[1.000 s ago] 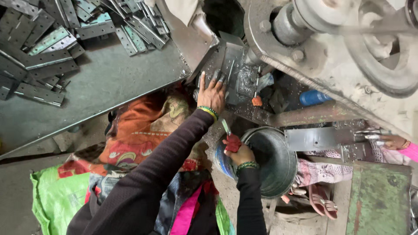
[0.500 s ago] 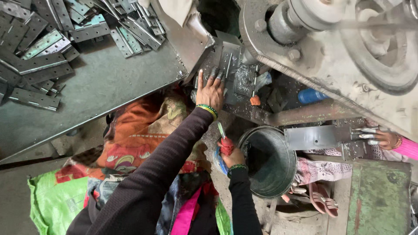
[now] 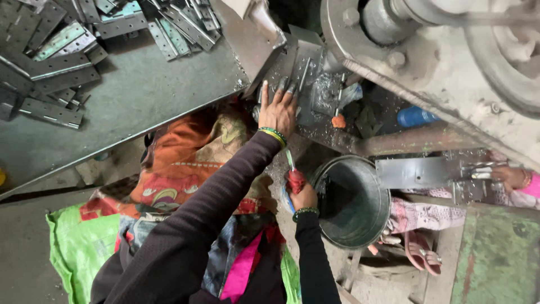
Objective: The person repeatedly picks small metal brackets from a pile, places them against a rotating grinding wheel, and then returns them to the pile. The cycle continues throughout the clip.
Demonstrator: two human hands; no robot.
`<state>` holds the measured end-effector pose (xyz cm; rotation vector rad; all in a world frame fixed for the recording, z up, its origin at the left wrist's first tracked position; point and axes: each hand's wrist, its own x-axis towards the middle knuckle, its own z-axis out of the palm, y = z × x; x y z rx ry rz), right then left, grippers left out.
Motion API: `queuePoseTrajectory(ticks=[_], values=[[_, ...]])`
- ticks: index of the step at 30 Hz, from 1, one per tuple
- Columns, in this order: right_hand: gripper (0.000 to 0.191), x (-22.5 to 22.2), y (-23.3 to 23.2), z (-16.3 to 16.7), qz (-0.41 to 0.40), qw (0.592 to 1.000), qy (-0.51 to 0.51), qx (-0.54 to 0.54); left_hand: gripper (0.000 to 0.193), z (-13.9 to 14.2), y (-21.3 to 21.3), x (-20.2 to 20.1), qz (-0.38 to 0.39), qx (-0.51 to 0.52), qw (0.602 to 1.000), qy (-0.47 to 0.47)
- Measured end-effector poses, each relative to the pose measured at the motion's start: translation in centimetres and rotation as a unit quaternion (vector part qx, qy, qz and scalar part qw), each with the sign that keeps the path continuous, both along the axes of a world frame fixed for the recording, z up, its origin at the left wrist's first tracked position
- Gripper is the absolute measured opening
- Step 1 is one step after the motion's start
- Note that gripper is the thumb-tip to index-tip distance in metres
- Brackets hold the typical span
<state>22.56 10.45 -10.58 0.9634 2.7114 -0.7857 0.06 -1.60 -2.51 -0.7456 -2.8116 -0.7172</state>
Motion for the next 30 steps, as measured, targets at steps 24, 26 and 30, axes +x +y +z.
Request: queuePoseTrajectory(ticks=[24, 26, 30], values=[[0.046, -1.2, 1.8, 6.4, 0.072, 0.992, 0.016, -0.107, 0.068, 0.4, 1.8, -3.5, -0.006, -0.09, 0.995, 0.052], [0.046, -1.4, 1.7, 7.2, 0.122, 0.99, 0.0, -0.075, 0.076, 0.8, 2.8, -4.3, 0.016, -0.081, 0.996, 0.046], [0.047, -0.6, 1.3, 4.7, 0.081, 0.996, 0.012, -0.019, 0.073, 0.9, 2.2, -3.9, -0.015, -0.089, 0.995, -0.03]])
